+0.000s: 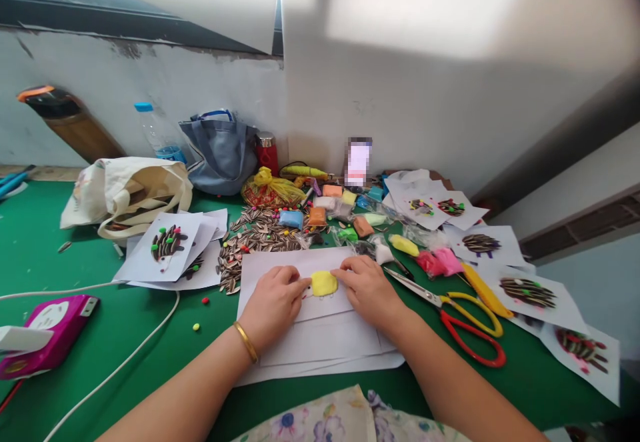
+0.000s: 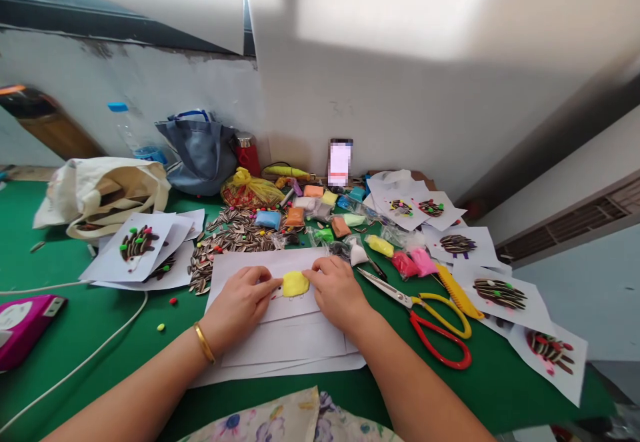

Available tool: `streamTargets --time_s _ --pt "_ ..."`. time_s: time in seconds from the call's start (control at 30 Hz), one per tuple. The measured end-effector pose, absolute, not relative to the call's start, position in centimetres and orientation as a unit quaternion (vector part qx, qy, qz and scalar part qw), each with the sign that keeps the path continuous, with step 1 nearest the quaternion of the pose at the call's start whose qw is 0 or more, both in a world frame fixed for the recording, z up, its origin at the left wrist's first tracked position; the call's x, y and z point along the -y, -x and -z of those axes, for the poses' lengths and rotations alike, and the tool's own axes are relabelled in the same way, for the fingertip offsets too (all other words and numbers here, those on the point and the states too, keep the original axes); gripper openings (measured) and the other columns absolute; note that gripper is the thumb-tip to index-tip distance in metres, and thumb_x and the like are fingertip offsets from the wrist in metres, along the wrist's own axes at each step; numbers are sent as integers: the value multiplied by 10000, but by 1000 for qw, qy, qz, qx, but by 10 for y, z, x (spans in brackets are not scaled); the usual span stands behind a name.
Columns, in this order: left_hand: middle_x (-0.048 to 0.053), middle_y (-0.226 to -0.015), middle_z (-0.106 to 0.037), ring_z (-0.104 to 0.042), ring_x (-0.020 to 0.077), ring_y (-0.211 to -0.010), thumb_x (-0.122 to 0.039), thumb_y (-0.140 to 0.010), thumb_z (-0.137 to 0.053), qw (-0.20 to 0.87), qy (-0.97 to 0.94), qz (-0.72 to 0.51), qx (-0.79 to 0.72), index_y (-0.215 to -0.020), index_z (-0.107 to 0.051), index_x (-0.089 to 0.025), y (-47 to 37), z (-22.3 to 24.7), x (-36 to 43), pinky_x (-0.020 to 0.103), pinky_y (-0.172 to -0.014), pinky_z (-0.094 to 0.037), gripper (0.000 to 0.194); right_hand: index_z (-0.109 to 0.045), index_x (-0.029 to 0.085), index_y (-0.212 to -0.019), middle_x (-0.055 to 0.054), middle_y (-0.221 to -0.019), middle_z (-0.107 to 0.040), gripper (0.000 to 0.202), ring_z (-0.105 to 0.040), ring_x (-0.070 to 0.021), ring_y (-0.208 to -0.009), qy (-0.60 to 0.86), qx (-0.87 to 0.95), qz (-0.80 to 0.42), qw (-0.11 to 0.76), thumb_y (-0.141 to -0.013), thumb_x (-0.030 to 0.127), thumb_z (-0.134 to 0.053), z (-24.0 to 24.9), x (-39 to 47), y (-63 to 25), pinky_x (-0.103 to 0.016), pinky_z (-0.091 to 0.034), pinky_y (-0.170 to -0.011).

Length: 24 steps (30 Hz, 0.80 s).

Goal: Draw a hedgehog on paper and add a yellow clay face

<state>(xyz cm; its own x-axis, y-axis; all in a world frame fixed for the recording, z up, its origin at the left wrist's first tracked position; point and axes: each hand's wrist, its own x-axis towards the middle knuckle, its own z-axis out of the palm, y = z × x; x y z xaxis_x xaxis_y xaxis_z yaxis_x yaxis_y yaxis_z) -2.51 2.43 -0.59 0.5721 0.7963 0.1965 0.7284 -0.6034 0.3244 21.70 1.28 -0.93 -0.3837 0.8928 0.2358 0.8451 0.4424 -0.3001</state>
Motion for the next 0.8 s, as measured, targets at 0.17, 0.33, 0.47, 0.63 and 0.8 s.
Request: streamTargets --time_s 0.17,0.33,0.47,0.63,0.8 --pt "72 -1067 -595 -541 234 -986 -173 -910 -501 105 -883 -154 -432 -1151 -671 -278 26 7 -25 414 -901 -463 313 -638 259 -1254 -76 -1114 -617 528 -479 -241 -1057 522 835 -68 161 -797 15 -533 12 -11 -213 -380 -369 -939" --pt "77 -1071 -597 -541 238 -995 -163 -905 -497 101 -882 -158 -433 -1163 -665 -276 26 7 -26 423 -901 -466 329 -652 242 -1231 -80 -1123 -621 511 -473 -247 -1067 532 829 -92 144 -793 12 -525 13 -14 -205 -384 -373 -932" --pt "72 -1062 -602 -547 237 -990 -165 -910 -488 104 -881 -160 -434 -1153 -666 -281 25 7 -26 421 -896 -469 323 -626 234 -1267 -84 -1150 -610 538 -463 -251 -1081 530 827 -105 156 -788 15 -519 13 -16 -204 -390 -368 -954" --pt "72 -1060 -605 -555 240 -994 -173 -909 -492 108 -877 -163 -439 -1139 -673 -282 25 7 -26 423 -897 -470 312 -622 253 -1268 -80 -1120 -604 521 -453 -251 -1077 529 828 -106 152 -803 38 -531 17 -19 -201 -391 -365 -948" --pt "74 -1061 -612 -561 238 -998 -179 -916 -486 118 -873 -169 -442 -1146 -666 -265 26 6 -27 421 -904 -473 305 -636 257 -1244 -78 -1120 -595 496 -452 -242 -1066 531 826 -101 158 -807 44 -537 15 -19 -197 -382 -353 -948"
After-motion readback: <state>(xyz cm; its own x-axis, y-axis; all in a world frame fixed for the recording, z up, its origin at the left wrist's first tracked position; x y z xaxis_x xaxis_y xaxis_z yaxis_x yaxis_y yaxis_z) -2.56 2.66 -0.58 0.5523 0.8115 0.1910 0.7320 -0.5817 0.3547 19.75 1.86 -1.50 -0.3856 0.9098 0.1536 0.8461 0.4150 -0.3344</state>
